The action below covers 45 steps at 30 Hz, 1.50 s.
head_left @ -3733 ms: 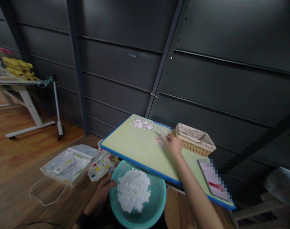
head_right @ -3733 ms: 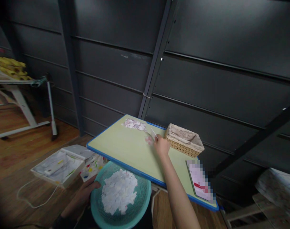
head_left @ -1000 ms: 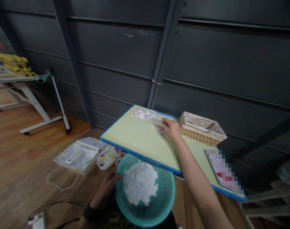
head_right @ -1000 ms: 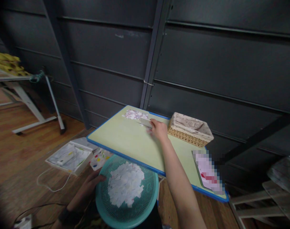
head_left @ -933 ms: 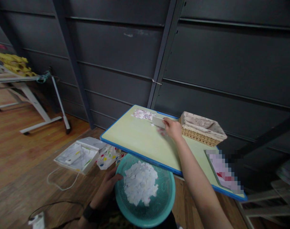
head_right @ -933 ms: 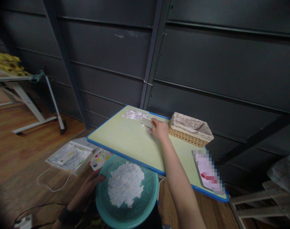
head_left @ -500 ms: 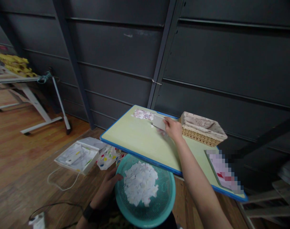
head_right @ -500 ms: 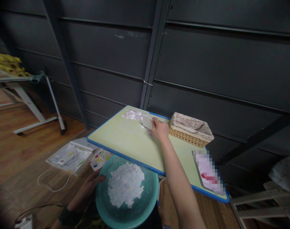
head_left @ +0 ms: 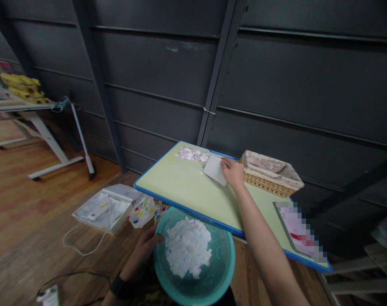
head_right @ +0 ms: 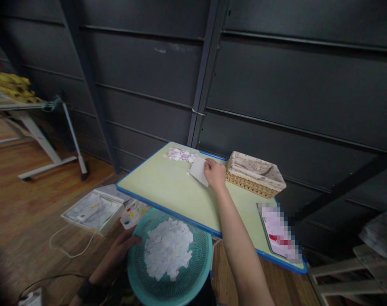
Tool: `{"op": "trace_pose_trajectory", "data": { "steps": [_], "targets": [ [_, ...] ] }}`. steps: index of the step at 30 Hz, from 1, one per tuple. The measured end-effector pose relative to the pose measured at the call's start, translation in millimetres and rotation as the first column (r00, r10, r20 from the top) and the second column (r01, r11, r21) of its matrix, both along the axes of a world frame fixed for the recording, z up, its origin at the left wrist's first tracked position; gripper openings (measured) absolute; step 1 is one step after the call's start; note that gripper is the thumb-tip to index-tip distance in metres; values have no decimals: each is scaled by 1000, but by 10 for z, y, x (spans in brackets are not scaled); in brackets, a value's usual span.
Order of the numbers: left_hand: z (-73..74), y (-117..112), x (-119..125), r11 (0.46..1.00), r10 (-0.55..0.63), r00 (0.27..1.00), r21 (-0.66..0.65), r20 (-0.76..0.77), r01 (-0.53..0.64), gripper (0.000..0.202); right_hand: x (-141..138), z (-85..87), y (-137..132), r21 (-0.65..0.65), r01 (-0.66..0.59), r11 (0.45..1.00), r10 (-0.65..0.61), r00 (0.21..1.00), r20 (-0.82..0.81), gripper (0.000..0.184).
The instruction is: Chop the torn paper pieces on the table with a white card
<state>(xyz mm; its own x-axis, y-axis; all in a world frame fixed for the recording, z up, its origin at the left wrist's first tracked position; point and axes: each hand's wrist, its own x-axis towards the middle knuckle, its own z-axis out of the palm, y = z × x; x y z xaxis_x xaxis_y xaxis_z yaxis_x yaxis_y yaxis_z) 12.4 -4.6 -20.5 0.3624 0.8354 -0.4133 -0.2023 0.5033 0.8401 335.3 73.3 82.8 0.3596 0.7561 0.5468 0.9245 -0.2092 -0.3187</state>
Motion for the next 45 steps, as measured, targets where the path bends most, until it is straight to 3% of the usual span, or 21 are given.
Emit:
{"op": "trace_pose_trajectory", "data": {
  "steps": [10, 20, 27, 31, 36, 45],
  "targets": [
    [-24, 19, -6, 999, -4, 1000, 39, -5, 4, 46, 0, 28, -5, 15, 44, 999, -43, 998, -49, 37],
    [63, -14, 18, 999, 30, 999, 12, -20, -30, 49, 50, 61, 0, 11, -3, 1000, 5, 983, -184, 35],
    [109, -24, 16, 1000, 6, 1000, 22, -31, -5, 46, 29, 23, 17, 19, 52, 998, -49, 987, -152, 38],
    [140, -50, 19, 999, 30, 999, 28, -25, -29, 46, 31, 26, 11, 20, 8, 1000, -5, 984, -178, 37],
    [88, -38, 15, 999, 9, 1000, 45, -21, -9, 49, 57, 46, -6, 54, 42, 998, -31, 980, -195, 37],
    [-11, 21, -1, 999, -11, 1000, 51, -5, 11, 47, 99, 21, 35, 38, -47, 998, 56, 953, -297, 37]
  ]
}}
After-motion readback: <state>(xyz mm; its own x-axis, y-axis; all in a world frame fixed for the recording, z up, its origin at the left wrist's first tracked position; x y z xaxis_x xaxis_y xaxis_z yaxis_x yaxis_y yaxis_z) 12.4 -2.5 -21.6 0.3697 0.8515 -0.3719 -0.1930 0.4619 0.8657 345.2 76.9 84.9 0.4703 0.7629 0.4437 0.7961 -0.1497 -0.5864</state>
